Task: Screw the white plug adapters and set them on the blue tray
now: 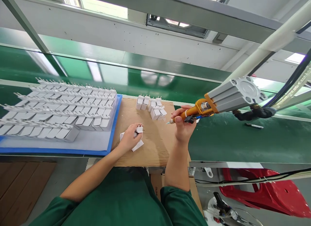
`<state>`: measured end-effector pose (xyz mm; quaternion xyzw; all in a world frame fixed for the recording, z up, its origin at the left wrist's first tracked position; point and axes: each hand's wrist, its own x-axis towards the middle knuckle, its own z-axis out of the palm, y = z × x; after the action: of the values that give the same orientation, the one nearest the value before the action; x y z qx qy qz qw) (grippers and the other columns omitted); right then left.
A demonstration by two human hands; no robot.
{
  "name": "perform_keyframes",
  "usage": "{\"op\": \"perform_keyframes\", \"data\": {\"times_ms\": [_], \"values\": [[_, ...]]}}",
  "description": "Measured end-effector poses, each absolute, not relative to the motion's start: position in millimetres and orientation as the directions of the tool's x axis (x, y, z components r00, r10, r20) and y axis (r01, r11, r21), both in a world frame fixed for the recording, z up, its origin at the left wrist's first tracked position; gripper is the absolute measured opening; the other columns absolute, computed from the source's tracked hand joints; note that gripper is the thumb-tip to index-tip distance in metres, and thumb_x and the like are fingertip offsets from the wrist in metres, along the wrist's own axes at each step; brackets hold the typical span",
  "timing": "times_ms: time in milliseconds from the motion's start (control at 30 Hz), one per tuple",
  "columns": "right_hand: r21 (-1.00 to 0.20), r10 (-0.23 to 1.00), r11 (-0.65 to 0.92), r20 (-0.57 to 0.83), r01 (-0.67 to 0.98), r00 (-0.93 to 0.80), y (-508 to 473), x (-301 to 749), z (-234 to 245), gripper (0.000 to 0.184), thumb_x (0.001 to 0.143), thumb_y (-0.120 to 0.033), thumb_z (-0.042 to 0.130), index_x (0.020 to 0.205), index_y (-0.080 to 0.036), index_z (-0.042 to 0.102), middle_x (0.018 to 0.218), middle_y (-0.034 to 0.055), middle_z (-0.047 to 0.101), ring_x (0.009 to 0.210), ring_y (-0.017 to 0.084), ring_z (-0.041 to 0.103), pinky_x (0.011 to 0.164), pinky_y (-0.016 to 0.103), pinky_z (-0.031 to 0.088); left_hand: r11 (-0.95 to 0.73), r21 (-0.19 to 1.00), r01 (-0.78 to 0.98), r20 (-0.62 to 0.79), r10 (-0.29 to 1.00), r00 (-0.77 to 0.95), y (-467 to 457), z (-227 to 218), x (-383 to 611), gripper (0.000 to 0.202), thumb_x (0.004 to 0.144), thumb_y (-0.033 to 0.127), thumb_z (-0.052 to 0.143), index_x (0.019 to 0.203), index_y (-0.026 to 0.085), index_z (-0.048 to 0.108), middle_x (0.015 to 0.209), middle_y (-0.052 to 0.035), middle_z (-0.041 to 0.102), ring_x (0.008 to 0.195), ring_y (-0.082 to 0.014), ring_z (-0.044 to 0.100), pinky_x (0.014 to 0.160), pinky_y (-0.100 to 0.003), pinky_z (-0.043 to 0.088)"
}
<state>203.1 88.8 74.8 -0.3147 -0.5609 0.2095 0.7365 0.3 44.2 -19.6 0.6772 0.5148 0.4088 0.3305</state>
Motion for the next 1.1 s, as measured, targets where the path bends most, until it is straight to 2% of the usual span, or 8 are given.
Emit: {"op": "perform_keyframes", "data": {"times_ms": [200,300,367,467,600,800,933,1100], "values": [[-0.699,0.670,0.715,0.692,0.020,0.268,86,204,72,0.044,0.073,-0.053,0.081,0.102,-0.027,0.061,0.070,-0.0071,0.060,0.059,0.012,0.056,0.069,0.033,0.055,-0.273,0.870,0.411,0.224,0.961,0.163,44,-22,0,0.039,0.083,0.004,0.051,0.116,0.021,0.063,0.121,-0.0071,0.073,0.121,-0.0258,0.060,0.106,-0.042,0.046],[-0.685,0.667,0.728,0.700,-0.025,0.257,87,205,71,0.040,0.075,-0.048,0.081,0.103,-0.027,0.063,0.071,-0.0069,0.061,0.059,0.012,0.055,0.070,0.032,0.055,-0.283,0.825,0.489,0.204,0.956,0.210,40,-19,-4,0.049,0.085,0.007,0.049,0.131,0.018,0.059,0.122,-0.0089,0.073,0.121,-0.0278,0.058,0.107,-0.046,0.041],[-0.680,0.667,0.732,0.702,-0.043,0.251,86,205,70,0.039,0.076,-0.046,0.082,0.104,-0.027,0.064,0.072,-0.0068,0.062,0.059,0.011,0.054,0.070,0.031,0.054,-0.310,0.776,0.549,0.206,0.948,0.244,35,-16,-8,0.057,0.088,0.012,0.048,0.145,0.016,0.051,0.125,-0.0109,0.072,0.121,-0.0295,0.056,0.105,-0.048,0.038],[-0.679,0.668,0.732,0.702,-0.050,0.246,86,204,70,0.039,0.076,-0.046,0.082,0.104,-0.027,0.064,0.072,-0.0067,0.062,0.060,0.011,0.055,0.069,0.030,0.054,-0.362,0.727,0.584,0.227,0.929,0.294,28,-12,-15,0.061,0.095,0.021,0.045,0.155,0.018,0.040,0.130,-0.0122,0.069,0.122,-0.0296,0.054,0.102,-0.046,0.036],[-0.672,0.661,0.739,0.710,-0.050,0.244,86,204,69,0.038,0.077,-0.047,0.082,0.104,-0.027,0.065,0.071,-0.0067,0.062,0.059,0.011,0.056,0.066,0.029,0.054,-0.383,0.728,0.568,0.246,0.920,0.305,25,-12,-22,0.051,0.102,0.028,0.039,0.152,0.022,0.048,0.126,-0.0106,0.072,0.118,-0.0275,0.055,0.099,-0.043,0.038],[-0.669,0.654,0.743,0.716,-0.030,0.245,88,204,68,0.038,0.076,-0.050,0.082,0.104,-0.028,0.065,0.070,-0.0067,0.060,0.058,0.011,0.056,0.063,0.028,0.053,-0.366,0.777,0.511,0.232,0.923,0.308,26,-17,-30,0.040,0.099,0.034,0.057,0.137,0.027,0.063,0.126,-0.0075,0.074,0.117,-0.0269,0.060,0.101,-0.044,0.043],[-0.674,0.652,0.738,0.714,0.000,0.255,87,204,68,0.040,0.076,-0.054,0.080,0.104,-0.030,0.065,0.069,-0.0064,0.058,0.055,0.011,0.054,0.059,0.029,0.052,-0.324,0.825,0.462,0.168,0.923,0.347,27,-14,-33,0.040,0.100,0.036,0.055,0.139,0.027,0.062,0.135,-0.0065,0.070,0.124,-0.0271,0.058,0.105,-0.044,0.043],[-0.683,0.657,0.730,0.708,0.012,0.259,86,202,69,0.037,0.078,-0.055,0.079,0.104,-0.032,0.065,0.069,-0.0058,0.056,0.056,0.012,0.052,0.057,0.029,0.050,-0.299,0.817,0.492,0.096,0.914,0.395,26,-10,-34,0.045,0.102,0.036,0.051,0.147,0.029,0.053,0.142,-0.0065,0.065,0.129,-0.0291,0.053,0.108,-0.048,0.036]]}}
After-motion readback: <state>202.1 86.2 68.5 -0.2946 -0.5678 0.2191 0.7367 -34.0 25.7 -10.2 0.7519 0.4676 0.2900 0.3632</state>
